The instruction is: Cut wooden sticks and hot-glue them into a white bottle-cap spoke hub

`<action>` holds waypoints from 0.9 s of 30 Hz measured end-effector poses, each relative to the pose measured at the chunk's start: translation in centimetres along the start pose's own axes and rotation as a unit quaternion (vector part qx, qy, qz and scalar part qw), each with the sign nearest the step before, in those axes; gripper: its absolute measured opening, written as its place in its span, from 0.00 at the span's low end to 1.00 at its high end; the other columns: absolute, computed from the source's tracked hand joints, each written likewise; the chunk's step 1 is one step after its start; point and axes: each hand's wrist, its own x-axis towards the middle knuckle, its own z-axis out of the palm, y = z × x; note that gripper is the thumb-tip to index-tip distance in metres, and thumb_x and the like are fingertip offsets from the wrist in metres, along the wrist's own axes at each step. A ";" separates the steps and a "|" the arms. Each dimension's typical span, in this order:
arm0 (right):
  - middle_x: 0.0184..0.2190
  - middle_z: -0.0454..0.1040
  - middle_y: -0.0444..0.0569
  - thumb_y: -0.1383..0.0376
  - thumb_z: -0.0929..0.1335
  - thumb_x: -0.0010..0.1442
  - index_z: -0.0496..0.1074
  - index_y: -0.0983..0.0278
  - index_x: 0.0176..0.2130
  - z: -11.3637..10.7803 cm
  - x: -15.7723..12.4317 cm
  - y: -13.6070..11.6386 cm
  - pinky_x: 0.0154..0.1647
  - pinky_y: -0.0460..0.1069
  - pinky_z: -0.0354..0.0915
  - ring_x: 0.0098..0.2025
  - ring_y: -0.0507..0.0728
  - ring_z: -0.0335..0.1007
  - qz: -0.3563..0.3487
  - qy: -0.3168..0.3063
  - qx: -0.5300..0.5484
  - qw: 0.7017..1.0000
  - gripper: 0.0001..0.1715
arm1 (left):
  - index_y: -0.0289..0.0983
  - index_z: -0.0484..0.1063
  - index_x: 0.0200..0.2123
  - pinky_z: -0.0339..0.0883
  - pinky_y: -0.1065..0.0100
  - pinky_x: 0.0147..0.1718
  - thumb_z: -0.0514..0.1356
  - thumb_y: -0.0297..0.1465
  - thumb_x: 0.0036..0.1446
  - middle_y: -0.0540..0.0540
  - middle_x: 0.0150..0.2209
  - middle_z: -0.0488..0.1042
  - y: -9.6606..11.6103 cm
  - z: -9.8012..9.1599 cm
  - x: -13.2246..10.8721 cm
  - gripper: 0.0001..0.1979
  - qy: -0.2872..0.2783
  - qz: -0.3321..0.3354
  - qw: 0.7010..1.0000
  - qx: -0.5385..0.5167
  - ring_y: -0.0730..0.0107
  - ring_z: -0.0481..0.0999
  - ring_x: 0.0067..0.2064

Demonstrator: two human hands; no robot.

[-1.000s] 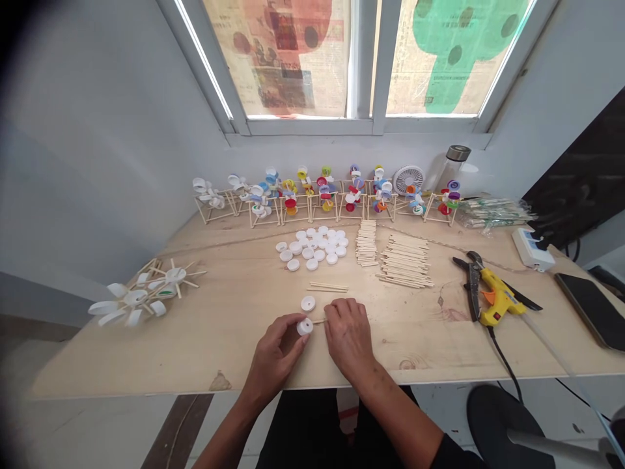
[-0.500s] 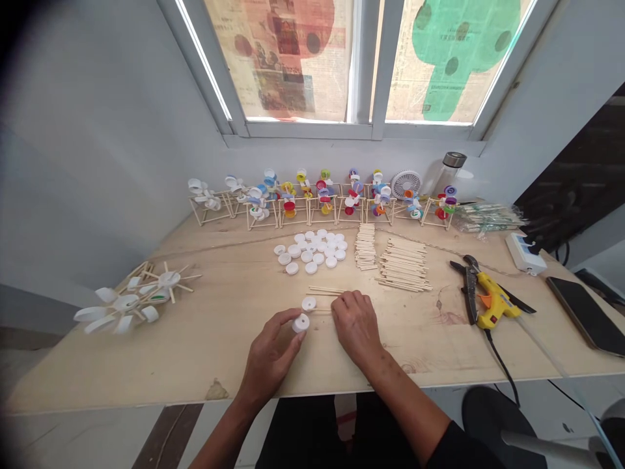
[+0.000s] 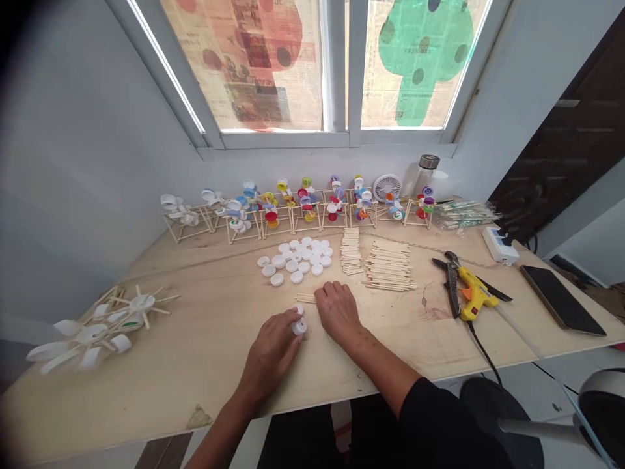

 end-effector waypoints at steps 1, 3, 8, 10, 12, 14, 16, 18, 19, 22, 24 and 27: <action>0.34 0.69 0.50 0.70 0.64 0.60 0.69 0.63 0.34 0.0 0.0 0.1 0.36 0.51 0.51 0.37 0.58 0.59 -0.004 -0.005 -0.002 1.000 0.05 | 0.39 0.63 0.47 0.66 0.57 0.48 0.53 0.29 0.58 0.42 0.47 0.73 0.0 0.1 0.0 0.13 -0.008 0.006 1.000 0.003 0.61 0.71 0.50; 0.33 0.69 0.50 0.70 0.63 0.60 0.69 0.63 0.33 -0.1 0.0 0.3 0.36 0.51 0.51 0.38 0.57 0.59 -0.013 -0.014 -0.004 1.000 0.06 | 0.39 0.63 0.47 0.66 0.57 0.48 0.53 0.29 0.58 0.42 0.46 0.73 -0.1 0.3 0.1 0.13 -0.018 0.010 1.000 0.008 0.61 0.72 0.48; 0.33 0.69 0.49 0.70 0.65 0.59 0.69 0.63 0.33 -0.8 -0.8 1.3 0.35 0.50 0.50 0.37 0.56 0.60 -0.037 -0.025 -0.008 0.999 0.04 | 0.39 0.63 0.47 0.67 0.59 0.46 0.53 0.29 0.58 0.42 0.45 0.74 -0.1 0.3 -0.2 0.13 -0.017 0.001 1.000 0.021 0.61 0.73 0.47; 0.33 0.69 0.49 0.70 0.65 0.59 0.69 0.63 0.32 -1.3 -1.6 2.1 0.35 0.49 0.50 0.36 0.56 0.60 -0.039 -0.026 -0.013 0.999 0.04 | 0.39 0.64 0.47 0.68 0.59 0.45 0.53 0.30 0.58 0.42 0.45 0.74 -0.4 0.0 -0.5 0.13 -0.015 -0.004 0.999 0.028 0.61 0.73 0.47; 0.32 0.70 0.49 0.71 0.64 0.60 0.70 0.63 0.33 -1.9 -2.8 3.3 0.36 0.49 0.51 0.36 0.56 0.60 -0.037 -0.025 -0.019 0.999 0.05 | 0.39 0.64 0.47 0.68 0.59 0.45 0.53 0.31 0.58 0.41 0.45 0.74 -0.8 -0.5 -0.8 0.13 -0.011 -0.017 0.999 0.037 0.60 0.73 0.47; 0.32 0.70 0.49 0.70 0.64 0.61 0.70 0.64 0.34 -2.7 -4.1 4.8 0.37 0.49 0.51 0.37 0.56 0.61 -0.033 -0.024 -0.026 0.999 0.06 | 0.39 0.64 0.47 0.68 0.59 0.45 0.53 0.33 0.58 0.41 0.45 0.74 -1.3 -1.0 -1.3 0.13 -0.009 -0.037 0.998 0.046 0.60 0.73 0.48; 0.32 0.70 0.50 0.70 0.63 0.61 0.71 0.64 0.35 -3.5 -5.4 6.5 0.38 0.49 0.51 0.38 0.56 0.61 -0.027 -0.022 -0.036 0.999 0.07 | 0.39 0.64 0.47 0.68 0.59 0.45 0.53 0.34 0.58 0.41 0.45 0.74 -1.9 -1.5 -1.6 0.13 -0.005 -0.058 0.997 0.052 0.59 0.73 0.48; 0.33 0.71 0.50 0.70 0.62 0.62 0.71 0.64 0.36 -4.3 -6.6 8.3 0.39 0.49 0.51 0.38 0.56 0.61 -0.018 -0.020 -0.049 0.998 0.09 | 0.39 0.64 0.47 0.68 0.59 0.45 0.52 0.35 0.59 0.41 0.45 0.74 -2.5 -2.0 -1.9 0.14 -0.001 -0.072 0.996 0.056 0.59 0.73 0.47; 0.33 0.71 0.51 0.70 0.62 0.63 0.72 0.64 0.36 -4.6 -7.2 9.2 0.39 0.49 0.51 0.38 0.57 0.61 -0.014 -0.020 -0.056 0.998 0.09 | 0.39 0.64 0.47 0.68 0.59 0.44 0.52 0.36 0.59 0.41 0.45 0.74 -2.7 -2.3 -2.0 0.14 0.002 -0.076 0.995 0.059 0.59 0.74 0.47; 0.33 0.71 0.51 0.68 0.61 0.63 0.72 0.64 0.36 -5.5 -8.4 11.5 0.38 0.50 0.51 0.38 0.57 0.61 -0.009 -0.021 -0.079 0.997 0.10 | 0.40 0.64 0.46 0.69 0.60 0.44 0.52 0.37 0.58 0.41 0.45 0.74 -3.3 -2.7 -2.2 0.14 0.009 -0.082 0.994 0.072 0.59 0.74 0.46; 0.32 0.71 0.51 0.68 0.62 0.63 0.72 0.64 0.36 -5.9 -8.8 12.7 0.38 0.50 0.50 0.37 0.57 0.61 -0.009 -0.022 -0.092 0.995 0.10 | 0.40 0.64 0.46 0.69 0.60 0.43 0.51 0.37 0.59 0.42 0.44 0.74 -3.6 -2.9 -2.3 0.14 0.012 -0.090 0.993 0.079 0.59 0.74 0.45; 0.31 0.71 0.51 0.68 0.62 0.63 0.73 0.64 0.35 -6.1 -9.1 14.2 0.37 0.50 0.49 0.37 0.57 0.61 0.000 -0.017 -0.110 0.994 0.11 | 0.40 0.65 0.46 0.69 0.60 0.43 0.51 0.38 0.58 0.42 0.44 0.74 -4.1 -3.1 -2.5 0.14 0.015 -0.103 0.991 0.085 0.59 0.74 0.45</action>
